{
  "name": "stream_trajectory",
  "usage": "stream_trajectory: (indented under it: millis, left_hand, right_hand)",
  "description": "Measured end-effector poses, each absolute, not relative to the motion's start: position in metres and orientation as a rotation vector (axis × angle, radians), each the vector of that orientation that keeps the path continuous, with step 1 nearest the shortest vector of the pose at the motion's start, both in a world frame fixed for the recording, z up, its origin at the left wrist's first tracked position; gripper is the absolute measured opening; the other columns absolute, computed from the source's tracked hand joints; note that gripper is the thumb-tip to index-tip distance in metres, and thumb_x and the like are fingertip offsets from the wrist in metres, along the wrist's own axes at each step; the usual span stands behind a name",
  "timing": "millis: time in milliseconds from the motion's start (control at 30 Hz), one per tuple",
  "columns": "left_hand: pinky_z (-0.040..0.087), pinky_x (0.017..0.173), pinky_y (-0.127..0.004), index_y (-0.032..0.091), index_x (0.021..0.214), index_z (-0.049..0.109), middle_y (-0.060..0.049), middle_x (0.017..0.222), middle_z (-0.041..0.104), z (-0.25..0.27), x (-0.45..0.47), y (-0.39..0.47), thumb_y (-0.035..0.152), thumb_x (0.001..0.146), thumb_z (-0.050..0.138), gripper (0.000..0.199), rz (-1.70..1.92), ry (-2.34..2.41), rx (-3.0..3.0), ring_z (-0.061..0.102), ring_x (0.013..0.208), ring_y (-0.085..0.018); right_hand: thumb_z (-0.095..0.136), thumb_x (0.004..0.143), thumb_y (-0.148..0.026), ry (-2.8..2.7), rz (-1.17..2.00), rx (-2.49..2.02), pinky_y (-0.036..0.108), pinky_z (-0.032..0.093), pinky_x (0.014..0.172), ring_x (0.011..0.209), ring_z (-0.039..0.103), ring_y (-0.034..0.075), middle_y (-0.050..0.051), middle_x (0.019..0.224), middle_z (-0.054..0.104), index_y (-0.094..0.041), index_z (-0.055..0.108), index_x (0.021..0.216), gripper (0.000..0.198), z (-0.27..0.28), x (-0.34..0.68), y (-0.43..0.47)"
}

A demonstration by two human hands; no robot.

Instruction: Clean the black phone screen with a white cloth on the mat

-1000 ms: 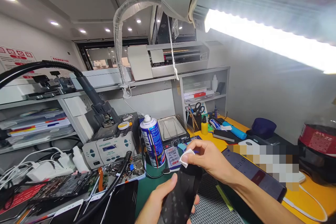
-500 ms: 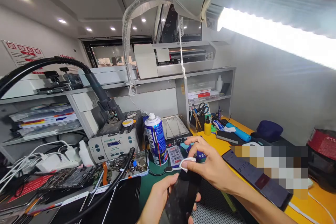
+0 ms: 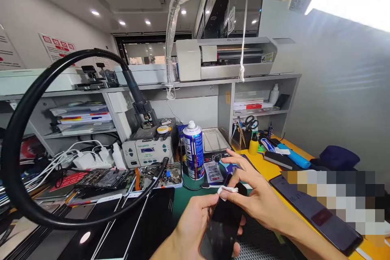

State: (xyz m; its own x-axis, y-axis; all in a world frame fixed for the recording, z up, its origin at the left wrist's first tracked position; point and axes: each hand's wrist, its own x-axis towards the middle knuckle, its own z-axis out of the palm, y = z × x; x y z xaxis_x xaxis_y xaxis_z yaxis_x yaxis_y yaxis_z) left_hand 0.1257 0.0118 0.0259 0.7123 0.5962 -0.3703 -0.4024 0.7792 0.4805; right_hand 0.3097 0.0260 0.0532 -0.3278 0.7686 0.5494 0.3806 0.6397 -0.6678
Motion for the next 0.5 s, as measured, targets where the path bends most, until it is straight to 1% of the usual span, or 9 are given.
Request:
stream_trajectory:
  millis: [100,233,333,400,500]
  left_hand:
    - [0.051,0.063,-0.034,-0.002,0.096,0.071,-0.015,0.086,0.071,0.0302,0.1266,0.0098,0.039,0.087,0.058,0.044,0.570,0.521,0.358,0.066,0.071,-0.021]
    - [0.048,0.063,-0.031,0.002,0.099,0.071,-0.015,0.088,0.071,0.0343,0.1257,0.0092,0.043,0.089,0.058,0.044,0.572,0.494,0.336,0.067,0.072,-0.020]
    - [0.046,0.061,-0.030,0.003,0.101,0.071,-0.015,0.089,0.071,0.0340,0.1246,0.0106,0.046,0.092,0.056,0.046,0.585,0.478,0.332,0.066,0.070,-0.019]
    - [0.045,0.059,-0.029,0.003,0.101,0.071,-0.015,0.087,0.070,0.0318,0.1243,0.0123,0.047,0.093,0.054,0.048,0.589,0.472,0.331,0.066,0.068,-0.018]
    - [0.043,0.057,-0.028,0.004,0.098,0.071,-0.014,0.085,0.070,0.0274,0.1243,0.0152,0.048,0.092,0.055,0.047,0.590,0.465,0.328,0.065,0.067,-0.018]
  right_hand:
    - [0.072,0.090,-0.040,-1.936,0.529,-0.901,0.055,0.031,0.115,0.145,0.033,0.035,0.010,0.142,0.055,-0.024,0.065,0.077,0.022,0.0552,0.3098,0.0253]
    - [0.073,0.089,-0.042,-1.878,0.457,-0.938,0.055,0.035,0.112,0.138,0.042,0.035,0.010,0.132,0.062,-0.025,0.064,0.076,0.024,0.0554,0.3111,0.0257]
    - [0.074,0.088,-0.043,-1.845,0.373,-0.952,0.052,0.039,0.108,0.132,0.047,0.034,0.008,0.127,0.062,-0.026,0.066,0.076,0.022,0.0559,0.3116,0.0265]
    - [0.072,0.090,-0.042,-1.855,0.288,-0.952,0.048,0.043,0.102,0.123,0.052,0.032,0.008,0.121,0.061,-0.027,0.069,0.080,0.017,0.0568,0.3109,0.0263]
    - [0.068,0.094,-0.037,-1.903,0.225,-0.929,0.039,0.050,0.083,0.098,0.059,0.027,0.007,0.098,0.061,-0.028,0.072,0.088,0.011,0.0573,0.3092,0.0250]
